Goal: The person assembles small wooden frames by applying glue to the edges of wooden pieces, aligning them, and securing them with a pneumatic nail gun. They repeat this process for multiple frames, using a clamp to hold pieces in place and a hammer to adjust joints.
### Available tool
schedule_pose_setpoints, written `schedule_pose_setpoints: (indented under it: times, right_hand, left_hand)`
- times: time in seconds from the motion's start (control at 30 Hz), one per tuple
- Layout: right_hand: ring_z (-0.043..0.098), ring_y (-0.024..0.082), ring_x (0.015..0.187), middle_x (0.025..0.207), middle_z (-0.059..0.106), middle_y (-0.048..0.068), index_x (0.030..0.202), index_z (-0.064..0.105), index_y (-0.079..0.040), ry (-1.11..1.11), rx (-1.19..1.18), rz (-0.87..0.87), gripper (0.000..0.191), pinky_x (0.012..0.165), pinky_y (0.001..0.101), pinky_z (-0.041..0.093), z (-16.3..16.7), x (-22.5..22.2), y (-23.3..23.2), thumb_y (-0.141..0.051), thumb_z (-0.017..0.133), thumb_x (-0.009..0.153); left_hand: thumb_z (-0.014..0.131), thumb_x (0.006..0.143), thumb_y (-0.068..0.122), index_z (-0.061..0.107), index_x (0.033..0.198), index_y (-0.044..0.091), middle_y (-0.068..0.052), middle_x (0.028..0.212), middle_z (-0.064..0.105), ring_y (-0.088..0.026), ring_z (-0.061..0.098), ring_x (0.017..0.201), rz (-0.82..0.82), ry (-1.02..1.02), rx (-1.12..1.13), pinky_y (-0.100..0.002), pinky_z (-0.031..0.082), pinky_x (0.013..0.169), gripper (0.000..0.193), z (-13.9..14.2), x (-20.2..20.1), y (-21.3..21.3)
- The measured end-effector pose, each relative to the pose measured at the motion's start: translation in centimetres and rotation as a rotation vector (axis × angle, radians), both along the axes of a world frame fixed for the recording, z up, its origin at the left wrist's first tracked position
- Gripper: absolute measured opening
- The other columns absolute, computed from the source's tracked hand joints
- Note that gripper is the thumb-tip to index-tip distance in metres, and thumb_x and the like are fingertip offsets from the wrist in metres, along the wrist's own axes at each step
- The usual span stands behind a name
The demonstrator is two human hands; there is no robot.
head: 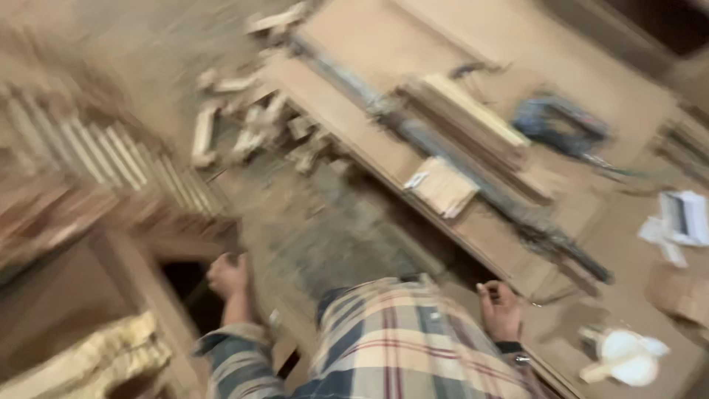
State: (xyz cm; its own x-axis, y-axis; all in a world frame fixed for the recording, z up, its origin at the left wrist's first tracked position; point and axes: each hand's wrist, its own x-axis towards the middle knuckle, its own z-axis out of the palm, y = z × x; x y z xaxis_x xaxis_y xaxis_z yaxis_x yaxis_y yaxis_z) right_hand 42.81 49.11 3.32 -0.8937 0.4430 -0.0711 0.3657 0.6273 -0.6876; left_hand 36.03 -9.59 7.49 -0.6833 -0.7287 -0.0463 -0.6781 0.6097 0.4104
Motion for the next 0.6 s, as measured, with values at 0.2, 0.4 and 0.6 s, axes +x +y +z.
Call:
schedule_pose_setpoints:
  times: [0.2, 0.4, 0.6]
  right_hand:
    - [0.051, 0.008, 0.072, 0.079, 0.063, 0.004, 0.101, 0.068, -0.001, 0.038, -0.155, 0.49, 0.027, 0.065, 0.0274, 0.045, -1.2, -1.4, -12.1, -0.025, 0.08, 0.106]
    - [0.047, 0.007, 0.068, 0.073, 0.059, 0.002, 0.093, 0.062, 0.003, -0.105, -0.3, 0.773, 0.033, 0.061, 0.0252, 0.04, -1.9, -1.8, -21.8, -0.021, 0.08, 0.108]
    - [0.054, 0.007, 0.072, 0.077, 0.063, 0.001, 0.099, 0.067, 0.002, -0.117, -0.178, 0.931, 0.023, 0.065, 0.025, 0.048, -2.2, -0.5, -32.2, -0.019, 0.075, 0.106]
  left_hand:
    - [0.076, 0.084, 0.048, 0.054, 0.142, -0.002, -0.028, 0.154, 0.043, -0.045, 0.034, 0.147, 0.173, -0.059, -0.089, -0.057, 0.027, 0.121, 0.08, -1.0, 16.9, -11.5]
    - [0.074, 0.082, 0.047, 0.034, 0.149, -0.004, -0.032, 0.161, 0.026, -0.051, 0.022, 0.145, 0.549, -0.247, -0.097, -0.061, 0.017, 0.111, 0.093, -0.2, 29.2, -19.1]
    - [0.056, 0.102, 0.054, 0.044, 0.156, 0.007, -0.02, 0.159, 0.046, -0.032, 0.045, 0.145, 0.674, -0.177, 0.086, -0.049, 0.04, 0.12, 0.073, -0.7, 33.1, -24.6]
